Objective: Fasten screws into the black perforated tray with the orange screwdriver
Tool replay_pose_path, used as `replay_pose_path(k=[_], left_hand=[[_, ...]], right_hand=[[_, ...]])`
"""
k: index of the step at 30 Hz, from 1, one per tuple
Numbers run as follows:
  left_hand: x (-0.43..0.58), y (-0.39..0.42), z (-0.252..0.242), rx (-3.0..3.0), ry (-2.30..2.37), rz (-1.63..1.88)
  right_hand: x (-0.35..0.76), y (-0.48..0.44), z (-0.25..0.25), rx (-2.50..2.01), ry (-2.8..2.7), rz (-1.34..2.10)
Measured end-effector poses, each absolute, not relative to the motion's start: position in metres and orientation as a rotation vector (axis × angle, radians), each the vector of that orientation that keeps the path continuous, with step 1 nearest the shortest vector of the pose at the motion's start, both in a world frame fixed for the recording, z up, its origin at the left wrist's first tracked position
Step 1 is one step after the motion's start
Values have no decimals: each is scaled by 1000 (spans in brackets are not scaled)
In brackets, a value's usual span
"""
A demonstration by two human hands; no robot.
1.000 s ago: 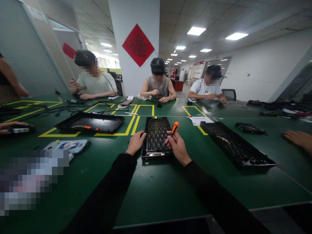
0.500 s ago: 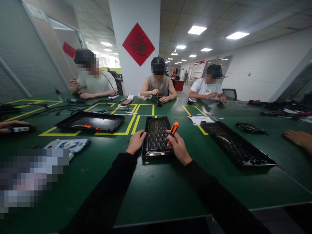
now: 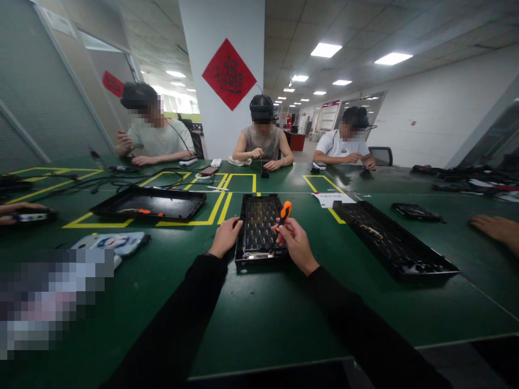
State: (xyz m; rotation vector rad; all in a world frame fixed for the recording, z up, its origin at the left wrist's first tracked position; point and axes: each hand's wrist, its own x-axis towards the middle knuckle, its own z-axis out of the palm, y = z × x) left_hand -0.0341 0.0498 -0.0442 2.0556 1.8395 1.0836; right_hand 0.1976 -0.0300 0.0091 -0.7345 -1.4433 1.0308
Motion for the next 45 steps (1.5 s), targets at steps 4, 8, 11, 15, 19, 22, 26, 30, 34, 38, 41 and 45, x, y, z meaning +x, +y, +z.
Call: replay_pose_path(k=[4, 8, 11, 15, 19, 22, 26, 30, 34, 38, 41, 45], left_hand=[[-35, 50, -45, 2059, 1839, 1092], [-35, 49, -45, 2066, 1834, 1091], [-35, 50, -45, 2059, 1840, 1085], [-35, 50, -45, 2046, 1842, 1079], [-35, 50, -45, 2039, 1844, 1078], [-35, 50, -44, 2042, 1840, 1087], [-34, 50, -44, 2040, 1841, 1092], [-35, 50, -45, 2043, 1842, 1096], [-35, 50, -46, 2044, 1841, 1097], [-35, 50, -45, 2046, 1840, 1094], [-35, 49, -45, 2044, 1836, 1087], [-36, 50, -45, 2039, 1834, 1081]], right_hand=[[198, -30, 10, -734, -1450, 1041], [197, -29, 10, -742, -1463, 1051], [198, -28, 9, -757, -1472, 1050], [198, -28, 9, -755, -1460, 1037], [198, -30, 10, -752, -1442, 1037], [197, -29, 9, -751, -1437, 1046], [198, -28, 8, -750, -1455, 1069], [199, -28, 9, -742, -1492, 1078], [199, -29, 9, -741, -1501, 1096], [198, -28, 9, -740, -1502, 1096], [198, -28, 9, -742, -1487, 1100], [198, -28, 9, -737, -1485, 1087]])
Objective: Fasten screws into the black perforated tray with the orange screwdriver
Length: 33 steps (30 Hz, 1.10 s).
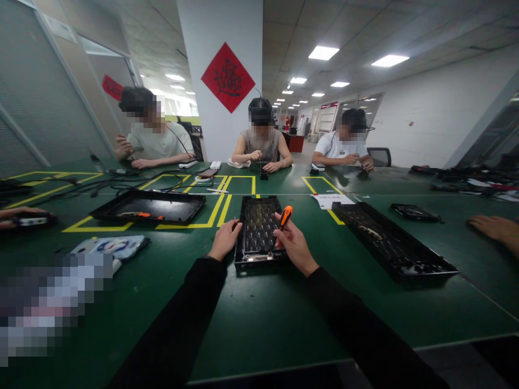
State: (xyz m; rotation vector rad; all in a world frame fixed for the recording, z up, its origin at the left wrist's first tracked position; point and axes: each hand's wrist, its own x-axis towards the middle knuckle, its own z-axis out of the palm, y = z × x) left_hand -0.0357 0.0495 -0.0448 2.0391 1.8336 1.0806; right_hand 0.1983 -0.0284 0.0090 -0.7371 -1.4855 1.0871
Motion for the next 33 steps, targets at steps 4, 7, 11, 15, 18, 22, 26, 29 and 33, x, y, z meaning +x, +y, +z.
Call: replay_pose_path(k=[4, 7, 11, 15, 18, 22, 26, 29, 33], left_hand=[[-35, 49, -44, 2036, 1838, 1074], [-34, 48, -42, 2034, 1841, 1083], [-33, 47, -41, 2027, 1840, 1088], [-33, 47, -41, 2026, 1839, 1082], [-33, 48, -42, 2035, 1837, 1089], [-34, 47, -42, 2040, 1836, 1091], [-34, 47, -42, 2031, 1842, 1089], [-34, 47, -42, 2030, 1841, 1083], [-34, 47, -41, 2040, 1841, 1082]], right_hand=[[198, -26, 8, -721, -1406, 1095], [198, -24, 6, -742, -1340, 1079], [197, -25, 5, -765, -1364, 1046], [198, -28, 8, -757, -1418, 1044], [198, -29, 9, -757, -1442, 1048], [198, -28, 9, -781, -1461, 1040], [198, -27, 9, -808, -1496, 1014], [199, -27, 8, -803, -1503, 1015], [198, -26, 6, -807, -1467, 1000]])
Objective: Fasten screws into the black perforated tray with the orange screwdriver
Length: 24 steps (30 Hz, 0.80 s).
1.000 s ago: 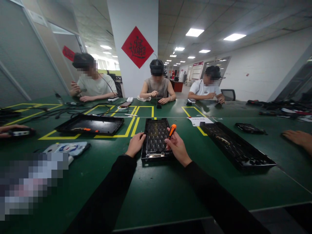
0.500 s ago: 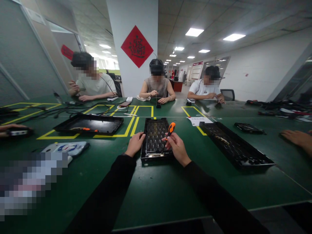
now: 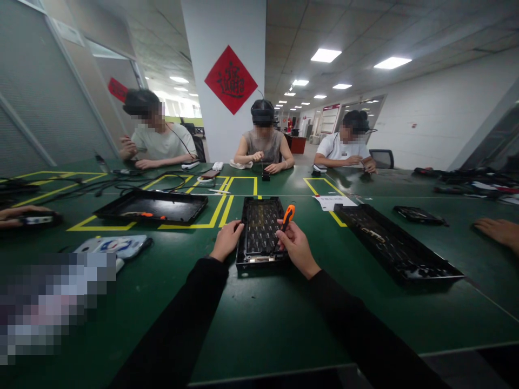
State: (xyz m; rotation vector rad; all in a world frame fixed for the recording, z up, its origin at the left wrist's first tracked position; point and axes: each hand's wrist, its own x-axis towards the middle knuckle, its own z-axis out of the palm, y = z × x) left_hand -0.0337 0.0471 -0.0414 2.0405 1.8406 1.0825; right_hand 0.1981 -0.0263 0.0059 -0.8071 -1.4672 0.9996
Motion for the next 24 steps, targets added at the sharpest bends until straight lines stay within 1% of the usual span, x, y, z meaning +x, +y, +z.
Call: replay_pose_path(k=[9, 24], left_hand=[[-33, 45, -40, 2039, 1834, 1091], [-32, 45, -39, 2032, 1835, 1097]], right_hand=[[196, -26, 7, -760, -1430, 1025], [199, -25, 6, -834, -1490, 946]])
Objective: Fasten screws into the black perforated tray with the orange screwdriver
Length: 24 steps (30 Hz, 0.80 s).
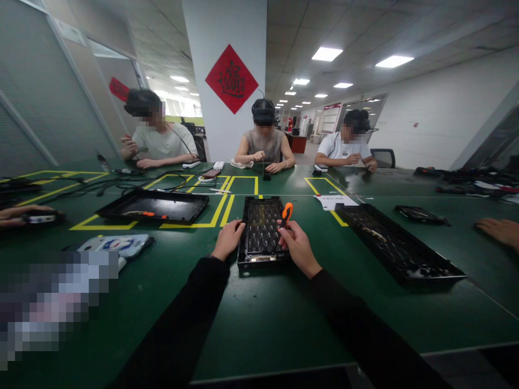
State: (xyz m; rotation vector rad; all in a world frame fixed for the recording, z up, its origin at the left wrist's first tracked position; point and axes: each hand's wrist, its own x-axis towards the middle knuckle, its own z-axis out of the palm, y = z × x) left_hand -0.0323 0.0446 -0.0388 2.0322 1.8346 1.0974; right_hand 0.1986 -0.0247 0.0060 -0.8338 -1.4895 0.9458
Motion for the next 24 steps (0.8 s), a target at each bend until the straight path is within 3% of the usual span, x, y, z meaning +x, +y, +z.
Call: replay_pose_path(k=[24], left_hand=[[-33, 47, -42, 2035, 1856, 1072]], right_hand=[[197, -25, 5, -789, -1523, 1001]])
